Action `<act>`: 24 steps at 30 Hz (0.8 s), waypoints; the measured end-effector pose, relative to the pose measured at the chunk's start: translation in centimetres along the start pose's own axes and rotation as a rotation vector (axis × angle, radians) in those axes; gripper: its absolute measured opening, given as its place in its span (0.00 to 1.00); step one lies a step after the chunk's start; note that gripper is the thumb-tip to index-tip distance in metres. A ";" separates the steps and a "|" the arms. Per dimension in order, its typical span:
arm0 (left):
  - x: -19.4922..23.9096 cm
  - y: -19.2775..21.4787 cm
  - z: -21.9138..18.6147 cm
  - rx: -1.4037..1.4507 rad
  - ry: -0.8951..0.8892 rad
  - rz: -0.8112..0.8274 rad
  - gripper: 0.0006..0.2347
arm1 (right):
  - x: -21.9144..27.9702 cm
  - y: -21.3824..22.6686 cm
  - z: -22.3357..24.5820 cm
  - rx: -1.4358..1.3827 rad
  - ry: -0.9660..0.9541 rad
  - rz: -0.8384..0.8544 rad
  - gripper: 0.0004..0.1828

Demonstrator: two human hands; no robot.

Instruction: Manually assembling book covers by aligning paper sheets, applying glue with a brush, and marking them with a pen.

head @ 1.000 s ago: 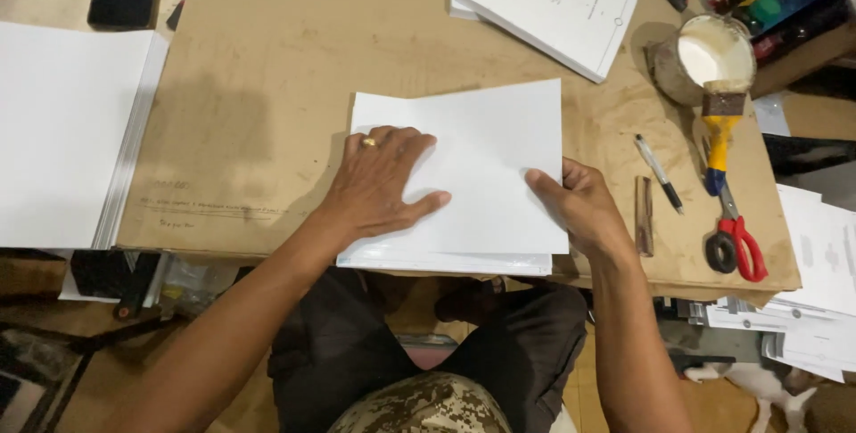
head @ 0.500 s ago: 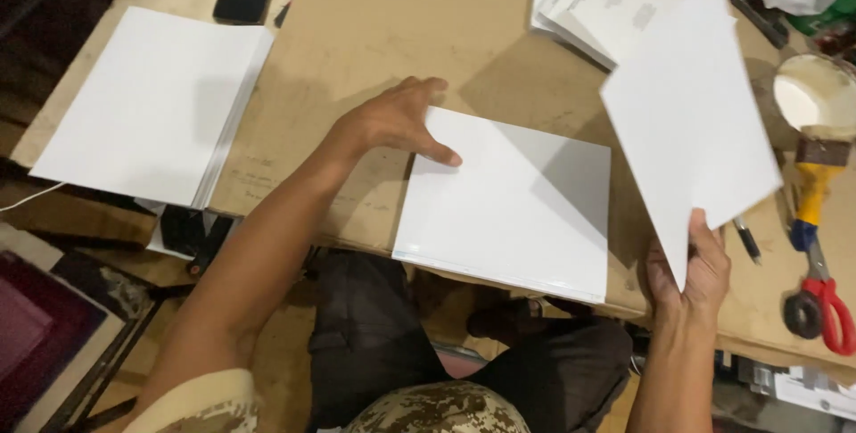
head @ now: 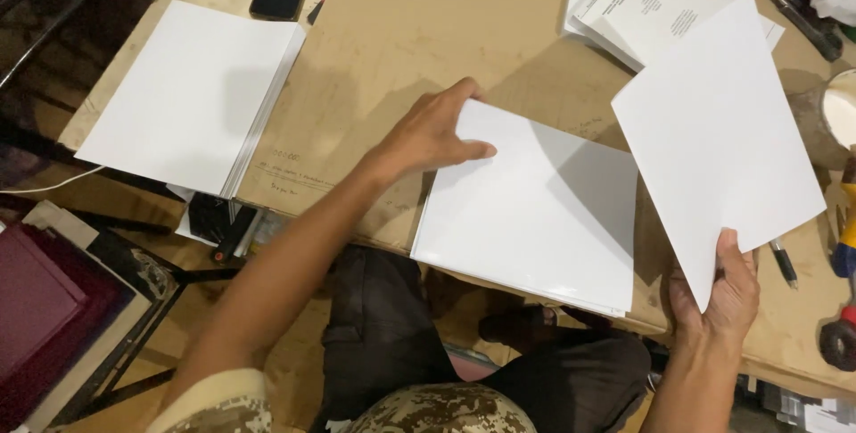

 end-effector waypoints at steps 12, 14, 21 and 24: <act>3.8 12.3 8.2 0.425 -0.194 -0.629 0.20 | -1.7 1.7 -0.4 0.015 0.000 -0.177 0.20; 4.1 16.4 13.7 0.635 0.179 -0.577 0.24 | -2.6 2.2 -0.6 -0.022 0.004 -0.100 0.27; 10.1 25.1 30.7 0.353 0.469 -0.634 0.19 | -1.3 1.8 -0.2 0.086 0.001 -0.115 0.20; 9.9 26.8 35.5 0.202 0.498 -0.622 0.15 | -1.7 2.0 -0.4 0.027 -0.027 -0.070 0.13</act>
Point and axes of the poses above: each hand's wrist, its own x-axis away from the middle knuckle, its own y-axis out of the back of the hand, z = x × y, the point moved 4 cm from there along -x, towards the middle knuckle, and after that the axes turned 15 degrees about -z, right-handed, at the moved point
